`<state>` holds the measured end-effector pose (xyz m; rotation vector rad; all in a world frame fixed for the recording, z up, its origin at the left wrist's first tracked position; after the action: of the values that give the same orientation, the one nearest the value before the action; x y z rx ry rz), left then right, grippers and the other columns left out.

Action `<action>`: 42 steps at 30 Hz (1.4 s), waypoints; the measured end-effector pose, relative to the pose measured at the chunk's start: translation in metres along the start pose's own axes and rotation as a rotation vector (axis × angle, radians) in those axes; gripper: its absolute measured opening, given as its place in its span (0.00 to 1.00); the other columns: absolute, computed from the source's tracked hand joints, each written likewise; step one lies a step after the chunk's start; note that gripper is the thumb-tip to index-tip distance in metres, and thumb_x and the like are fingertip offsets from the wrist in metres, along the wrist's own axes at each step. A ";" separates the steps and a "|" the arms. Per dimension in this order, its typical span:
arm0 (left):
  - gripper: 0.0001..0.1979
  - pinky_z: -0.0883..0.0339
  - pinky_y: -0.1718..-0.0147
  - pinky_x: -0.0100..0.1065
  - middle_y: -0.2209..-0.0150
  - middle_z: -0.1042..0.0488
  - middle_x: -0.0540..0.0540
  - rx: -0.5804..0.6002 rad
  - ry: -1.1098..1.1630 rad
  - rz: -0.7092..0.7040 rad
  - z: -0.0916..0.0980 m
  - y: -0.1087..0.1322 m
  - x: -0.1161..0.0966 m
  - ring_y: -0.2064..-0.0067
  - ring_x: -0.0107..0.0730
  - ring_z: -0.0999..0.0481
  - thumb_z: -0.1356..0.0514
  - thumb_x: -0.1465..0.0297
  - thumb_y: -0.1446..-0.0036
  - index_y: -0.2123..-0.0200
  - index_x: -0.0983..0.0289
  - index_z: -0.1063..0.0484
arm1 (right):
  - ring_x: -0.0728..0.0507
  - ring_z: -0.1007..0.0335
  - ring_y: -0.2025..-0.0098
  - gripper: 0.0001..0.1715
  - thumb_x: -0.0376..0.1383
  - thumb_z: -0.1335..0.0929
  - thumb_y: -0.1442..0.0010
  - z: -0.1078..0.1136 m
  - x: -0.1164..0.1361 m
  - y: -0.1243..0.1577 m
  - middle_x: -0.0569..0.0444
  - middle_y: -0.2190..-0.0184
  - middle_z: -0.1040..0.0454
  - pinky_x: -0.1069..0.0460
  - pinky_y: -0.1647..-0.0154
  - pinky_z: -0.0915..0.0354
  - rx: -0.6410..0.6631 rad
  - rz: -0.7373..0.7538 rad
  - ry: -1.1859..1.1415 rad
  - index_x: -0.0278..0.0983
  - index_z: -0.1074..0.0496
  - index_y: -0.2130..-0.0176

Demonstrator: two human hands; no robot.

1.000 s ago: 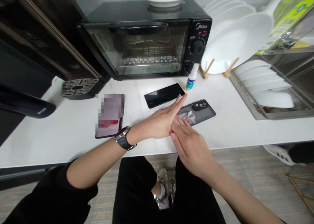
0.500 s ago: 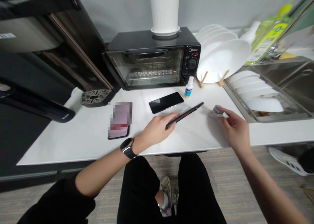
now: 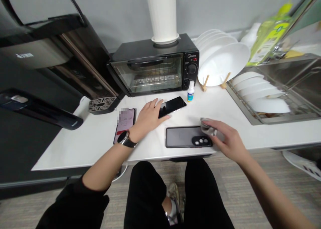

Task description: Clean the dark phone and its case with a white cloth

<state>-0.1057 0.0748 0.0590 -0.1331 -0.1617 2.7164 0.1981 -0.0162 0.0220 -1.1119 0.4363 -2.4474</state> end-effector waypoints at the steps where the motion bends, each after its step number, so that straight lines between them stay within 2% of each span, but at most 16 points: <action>1: 0.41 0.37 0.30 0.53 0.28 0.35 0.72 0.026 -0.009 -0.018 -0.007 -0.004 0.001 0.28 0.59 0.33 0.41 0.47 0.30 0.27 0.70 0.41 | 0.37 0.23 0.35 0.24 0.42 0.31 0.28 -0.005 0.006 0.001 0.46 0.36 0.22 0.37 0.32 0.28 0.079 0.088 0.056 0.40 0.26 0.36; 3: 0.35 0.36 0.30 0.50 0.30 0.32 0.71 0.052 -0.015 -0.052 -0.018 -0.011 0.000 0.29 0.55 0.31 0.42 0.52 0.27 0.28 0.70 0.39 | 0.37 0.24 0.35 0.26 0.42 0.31 0.27 -0.013 0.013 -0.001 0.46 0.35 0.23 0.35 0.31 0.29 0.173 0.181 0.173 0.40 0.29 0.33; 7: 0.24 0.27 0.41 0.50 0.34 0.28 0.76 0.051 -0.042 -0.078 -0.022 -0.015 -0.008 0.35 0.57 0.24 0.47 0.65 0.24 0.32 0.71 0.35 | 0.35 0.24 0.36 0.23 0.38 0.34 0.26 -0.026 0.012 -0.021 0.45 0.37 0.22 0.34 0.33 0.27 0.153 0.191 0.276 0.36 0.27 0.36; 10: 0.20 0.24 0.52 0.46 0.48 0.18 0.69 0.054 -0.039 -0.072 -0.006 -0.011 -0.006 0.49 0.52 0.16 0.49 0.70 0.25 0.34 0.66 0.32 | 0.34 0.24 0.35 0.22 0.35 0.36 0.24 -0.035 0.009 -0.037 0.43 0.37 0.21 0.34 0.33 0.27 0.110 0.178 0.278 0.33 0.26 0.37; 13: 0.17 0.26 0.59 0.40 0.60 0.16 0.60 -0.009 0.010 -0.011 0.021 -0.002 0.002 0.62 0.44 0.16 0.48 0.65 0.24 0.37 0.63 0.30 | 0.35 0.23 0.36 0.24 0.33 0.40 0.23 -0.037 0.006 -0.043 0.44 0.36 0.23 0.36 0.34 0.25 0.039 0.156 0.262 0.34 0.28 0.35; 16: 0.13 0.33 0.68 0.32 0.68 0.21 0.49 -0.115 0.377 0.107 0.038 0.014 0.006 0.70 0.34 0.23 0.39 0.59 0.30 0.50 0.61 0.26 | 0.38 0.24 0.35 0.24 0.33 0.41 0.22 -0.030 0.003 -0.040 0.44 0.34 0.24 0.39 0.33 0.25 -0.088 0.122 0.231 0.37 0.30 0.33; 18: 0.14 0.35 0.71 0.29 0.67 0.22 0.48 -0.044 0.729 0.118 0.031 0.022 -0.002 0.69 0.31 0.24 0.37 0.57 0.33 0.56 0.61 0.26 | 0.39 0.26 0.33 0.24 0.33 0.42 0.22 -0.026 0.002 -0.038 0.42 0.34 0.24 0.40 0.30 0.28 -0.161 0.109 0.211 0.37 0.30 0.33; 20: 0.16 0.29 0.66 0.30 0.62 0.19 0.50 0.070 0.911 0.108 0.015 0.028 -0.014 0.63 0.33 0.21 0.37 0.55 0.34 0.57 0.62 0.24 | 0.39 0.29 0.31 0.25 0.34 0.42 0.22 -0.025 0.003 -0.037 0.40 0.33 0.26 0.39 0.29 0.30 -0.168 0.115 0.199 0.35 0.32 0.32; 23: 0.15 0.25 0.60 0.34 0.57 0.17 0.53 0.106 0.868 0.159 -0.006 0.033 -0.027 0.58 0.39 0.18 0.38 0.57 0.33 0.52 0.62 0.22 | 0.37 0.28 0.31 0.26 0.35 0.39 0.23 -0.033 0.007 -0.040 0.41 0.32 0.27 0.37 0.30 0.28 -0.044 0.167 0.201 0.36 0.34 0.30; 27: 0.19 0.25 0.52 0.45 0.50 0.17 0.57 -0.001 0.544 0.207 -0.010 0.038 -0.037 0.51 0.49 0.17 0.36 0.62 0.31 0.39 0.57 0.25 | 0.33 0.26 0.34 0.26 0.34 0.38 0.25 -0.042 0.009 -0.044 0.40 0.33 0.26 0.33 0.33 0.26 0.102 0.214 0.224 0.34 0.32 0.32; 30: 0.23 0.21 0.56 0.50 0.44 0.22 0.60 -0.032 0.231 0.198 -0.007 0.051 -0.042 0.51 0.55 0.17 0.40 0.56 0.28 0.34 0.53 0.27 | 0.31 0.27 0.33 0.27 0.31 0.38 0.26 -0.043 0.009 -0.044 0.38 0.33 0.26 0.31 0.33 0.27 0.123 0.213 0.225 0.31 0.31 0.32; 32: 0.30 0.19 0.55 0.51 0.39 0.27 0.62 -0.059 0.158 0.183 -0.006 0.063 -0.042 0.47 0.56 0.18 0.38 0.51 0.31 0.30 0.53 0.31 | 0.31 0.27 0.34 0.26 0.31 0.39 0.26 -0.043 0.009 -0.044 0.37 0.35 0.24 0.31 0.34 0.26 0.123 0.207 0.216 0.29 0.30 0.33; 35: 0.42 0.25 0.39 0.54 0.34 0.32 0.65 -0.109 0.230 0.136 -0.011 0.083 -0.038 0.35 0.58 0.26 0.32 0.50 0.36 0.26 0.60 0.40 | 0.32 0.25 0.35 0.24 0.31 0.39 0.25 -0.042 0.009 -0.043 0.39 0.38 0.22 0.33 0.34 0.26 0.116 0.194 0.192 0.30 0.27 0.35; 37: 0.44 0.31 0.32 0.55 0.34 0.31 0.65 -0.133 0.300 0.131 -0.016 0.094 -0.034 0.32 0.56 0.30 0.31 0.56 0.36 0.24 0.64 0.44 | 0.35 0.24 0.36 0.24 0.30 0.40 0.25 -0.039 0.008 -0.042 0.42 0.39 0.20 0.35 0.34 0.25 0.098 0.180 0.175 0.33 0.26 0.37; 39: 0.42 0.32 0.32 0.54 0.35 0.30 0.65 -0.158 0.349 0.146 -0.020 0.101 -0.033 0.33 0.53 0.30 0.31 0.61 0.35 0.25 0.64 0.44 | 0.37 0.23 0.36 0.24 0.30 0.41 0.25 -0.033 0.007 -0.041 0.45 0.38 0.20 0.38 0.34 0.25 0.049 0.158 0.163 0.36 0.25 0.38; 42: 0.42 0.31 0.33 0.54 0.36 0.28 0.63 -0.215 0.386 0.163 -0.021 0.103 -0.040 0.35 0.52 0.29 0.29 0.64 0.37 0.25 0.61 0.43 | 0.37 0.20 0.40 0.23 0.33 0.41 0.24 -0.020 0.004 -0.040 0.45 0.39 0.20 0.39 0.38 0.23 -0.134 0.036 0.165 0.39 0.27 0.36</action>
<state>-0.1083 -0.0329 0.0268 -0.7559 -0.3394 2.7625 0.1706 0.0185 0.0293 -0.9472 0.6742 -2.5196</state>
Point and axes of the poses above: each hand's wrist, its own y-axis away from the middle knuckle, its own z-axis out of the back of the hand, x = y × z, the point moved 4 cm from there along -y, towards the middle knuckle
